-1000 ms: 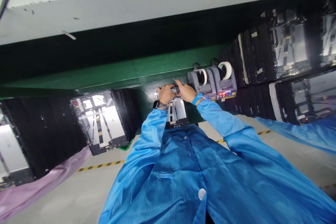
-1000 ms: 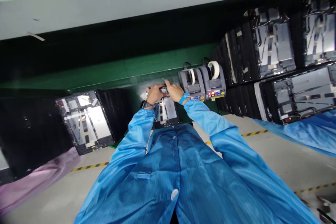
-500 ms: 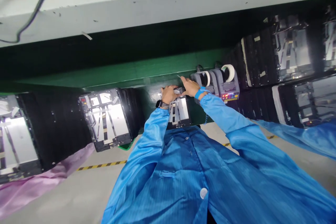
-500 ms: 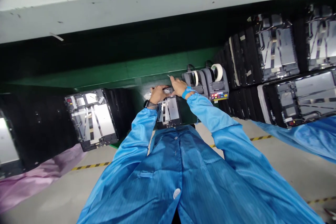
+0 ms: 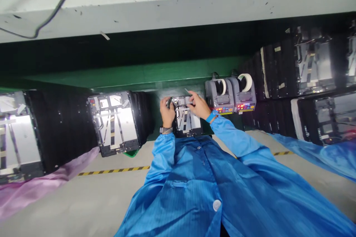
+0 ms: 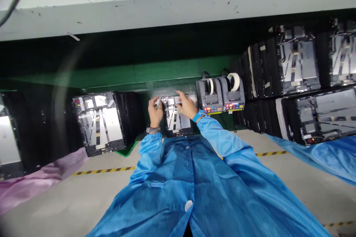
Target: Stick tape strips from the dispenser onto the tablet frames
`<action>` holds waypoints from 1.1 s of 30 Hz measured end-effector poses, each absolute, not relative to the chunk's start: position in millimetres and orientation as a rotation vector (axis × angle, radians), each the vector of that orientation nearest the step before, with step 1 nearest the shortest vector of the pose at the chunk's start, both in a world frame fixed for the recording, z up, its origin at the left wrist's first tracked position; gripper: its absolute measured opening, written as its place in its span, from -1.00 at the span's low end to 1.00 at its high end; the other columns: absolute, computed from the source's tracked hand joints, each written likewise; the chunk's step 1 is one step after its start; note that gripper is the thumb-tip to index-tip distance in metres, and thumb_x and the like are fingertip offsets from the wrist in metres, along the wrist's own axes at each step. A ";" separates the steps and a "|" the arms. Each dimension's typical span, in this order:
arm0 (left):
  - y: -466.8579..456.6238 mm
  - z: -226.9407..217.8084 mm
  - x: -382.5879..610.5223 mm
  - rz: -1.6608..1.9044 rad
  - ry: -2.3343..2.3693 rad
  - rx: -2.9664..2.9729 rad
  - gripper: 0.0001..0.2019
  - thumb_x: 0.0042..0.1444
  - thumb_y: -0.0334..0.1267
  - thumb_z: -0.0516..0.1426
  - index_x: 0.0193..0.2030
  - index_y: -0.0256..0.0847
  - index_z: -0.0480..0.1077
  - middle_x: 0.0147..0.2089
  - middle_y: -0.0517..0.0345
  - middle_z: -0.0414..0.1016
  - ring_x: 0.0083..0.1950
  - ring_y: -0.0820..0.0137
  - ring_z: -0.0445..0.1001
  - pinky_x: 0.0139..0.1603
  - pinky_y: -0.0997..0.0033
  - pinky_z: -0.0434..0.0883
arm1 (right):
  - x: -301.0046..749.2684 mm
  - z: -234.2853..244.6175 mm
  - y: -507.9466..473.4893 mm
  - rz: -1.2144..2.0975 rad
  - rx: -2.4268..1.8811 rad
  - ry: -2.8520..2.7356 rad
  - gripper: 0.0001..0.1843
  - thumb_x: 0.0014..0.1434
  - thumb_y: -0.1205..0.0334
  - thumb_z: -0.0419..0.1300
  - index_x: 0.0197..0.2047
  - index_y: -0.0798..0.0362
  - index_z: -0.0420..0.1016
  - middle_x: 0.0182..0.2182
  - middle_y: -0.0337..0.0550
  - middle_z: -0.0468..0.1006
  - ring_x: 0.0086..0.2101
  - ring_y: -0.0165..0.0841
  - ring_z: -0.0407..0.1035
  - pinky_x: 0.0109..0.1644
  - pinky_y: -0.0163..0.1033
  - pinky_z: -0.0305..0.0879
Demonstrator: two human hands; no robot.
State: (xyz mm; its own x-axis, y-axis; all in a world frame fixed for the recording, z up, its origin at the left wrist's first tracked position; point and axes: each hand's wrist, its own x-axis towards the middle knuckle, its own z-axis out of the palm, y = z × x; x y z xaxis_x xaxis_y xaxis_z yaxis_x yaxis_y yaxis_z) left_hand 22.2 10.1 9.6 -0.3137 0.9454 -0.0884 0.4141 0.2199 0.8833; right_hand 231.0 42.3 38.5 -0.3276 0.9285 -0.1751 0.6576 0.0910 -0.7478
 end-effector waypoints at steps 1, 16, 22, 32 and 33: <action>0.2 4.0 18.3 1.043 1.875 1.170 -0.70 0.26 -0.32 0.16 0.11 -0.15 0.49 0.14 -0.06 0.49 0.19 0.15 0.48 0.31 0.08 0.39 | 222.5 34.6 36.5 1.148 -1.509 -2.035 -0.20 0.24 0.31 0.26 0.49 0.05 0.09 -0.05 -0.05 0.56 -0.12 -0.21 0.46 0.07 -0.12 0.38; -20.5 -28.1 25.5 1.068 1.694 0.925 -0.60 0.19 -0.11 0.30 0.15 -0.12 0.47 0.17 -0.06 0.53 0.09 0.20 0.54 0.14 0.12 0.48 | 176.8 21.4 60.8 1.057 -1.327 -2.389 -0.35 0.23 0.51 0.03 0.38 0.07 0.22 -0.01 -0.01 0.57 -0.10 -0.22 0.45 0.02 -0.17 0.36; -14.9 -34.8 25.7 1.103 1.646 0.784 -0.60 0.10 -0.12 0.35 0.07 -0.11 0.48 0.15 0.02 0.54 0.03 0.28 0.55 0.18 0.15 0.47 | 170.4 18.8 60.8 0.909 -1.200 -2.443 -0.39 0.25 0.52 0.03 0.35 0.11 0.29 0.11 0.11 0.49 0.09 -0.11 0.35 0.20 -0.02 0.26; -10.5 -37.9 18.5 1.057 1.603 0.788 -0.63 0.09 -0.14 0.34 0.02 -0.12 0.43 0.10 0.04 0.54 0.06 0.31 0.55 0.13 0.19 0.51 | 176.3 26.4 47.2 1.107 -1.366 -2.169 -0.46 0.24 0.47 0.05 0.27 0.08 0.39 -0.04 0.05 0.52 0.02 -0.11 0.34 0.20 0.00 0.22; -10.0 -36.7 18.6 1.051 1.605 0.785 -0.63 0.09 -0.15 0.33 0.02 -0.12 0.42 0.09 0.04 0.54 0.07 0.31 0.55 0.13 0.19 0.51 | 175.9 30.9 40.7 1.140 -1.396 -2.053 -0.48 0.24 0.43 0.08 0.26 0.06 0.40 -0.02 0.04 0.51 0.03 -0.10 0.33 0.21 0.01 0.22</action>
